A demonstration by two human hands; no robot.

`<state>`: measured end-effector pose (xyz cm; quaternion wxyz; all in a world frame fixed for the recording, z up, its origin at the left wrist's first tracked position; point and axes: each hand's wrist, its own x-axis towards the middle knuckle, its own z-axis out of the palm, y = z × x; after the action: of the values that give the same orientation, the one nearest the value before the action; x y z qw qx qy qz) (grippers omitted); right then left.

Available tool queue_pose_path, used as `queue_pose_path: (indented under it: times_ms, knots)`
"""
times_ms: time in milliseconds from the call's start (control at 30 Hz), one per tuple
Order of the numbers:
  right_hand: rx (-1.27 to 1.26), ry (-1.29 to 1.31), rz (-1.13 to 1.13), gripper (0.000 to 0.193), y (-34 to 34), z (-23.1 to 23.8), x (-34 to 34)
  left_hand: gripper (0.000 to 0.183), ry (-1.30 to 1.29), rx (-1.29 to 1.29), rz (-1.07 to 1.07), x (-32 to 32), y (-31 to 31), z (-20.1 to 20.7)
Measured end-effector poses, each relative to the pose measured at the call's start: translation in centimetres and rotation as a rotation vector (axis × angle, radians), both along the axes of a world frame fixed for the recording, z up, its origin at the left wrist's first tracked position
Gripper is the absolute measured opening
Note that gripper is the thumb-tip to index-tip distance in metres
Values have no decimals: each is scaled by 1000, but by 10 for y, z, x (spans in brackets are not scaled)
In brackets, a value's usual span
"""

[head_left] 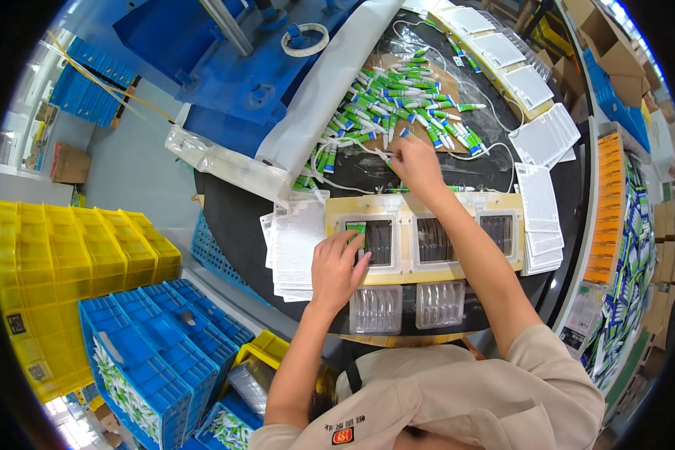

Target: The person places green cylindrical components into a yellow tray with multiple slots, then covers the tray with white paper sheets. The person repeats this process several times, handling the components and trays by hand.

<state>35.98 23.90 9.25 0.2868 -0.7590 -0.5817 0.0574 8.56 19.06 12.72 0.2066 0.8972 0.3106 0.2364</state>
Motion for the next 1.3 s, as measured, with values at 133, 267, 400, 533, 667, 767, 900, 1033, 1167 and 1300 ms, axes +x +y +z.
queue_pose_path:
  times_ms: [133, 267, 400, 533, 667, 767, 900, 1033, 1167, 1300]
  knots:
    - [202, -6, -180, 11, -38, 10, 1, 36, -29, 43, -36, 0, 5, -1]
    - [29, 60, -159, 15, -23, 19, 12, 29, -106, 118, 69, 23, 45, 7]
    - [-86, -137, -196, 25, 13, 15, 37, 17, -105, -69, 7, 75, 99, 10]
    - [-350, -57, -96, 28, 23, 10, 59, 20, 320, 96, -271, 125, 125, -11]
    - [48, 308, -118, 26, -19, 19, 60, 19, 301, 462, -467, 140, 140, -33]
    - [84, 568, -114, 26, -81, 36, 37, 14, 281, 494, -532, 145, 145, -36]
    - [-38, 675, -81, 26, -144, 50, -20, 19, 52, 196, -330, 129, 132, -18]
    - [269, 361, 75, 30, -163, 46, -69, 21, -160, -517, 10, 53, 79, 5]
    - [333, -18, 289, 39, -148, 29, -94, 20, -333, -684, 372, -2, 10, 7]
    - [229, -104, 338, 38, -133, 15, -114, 22, -341, -635, 474, -20, -28, 7]
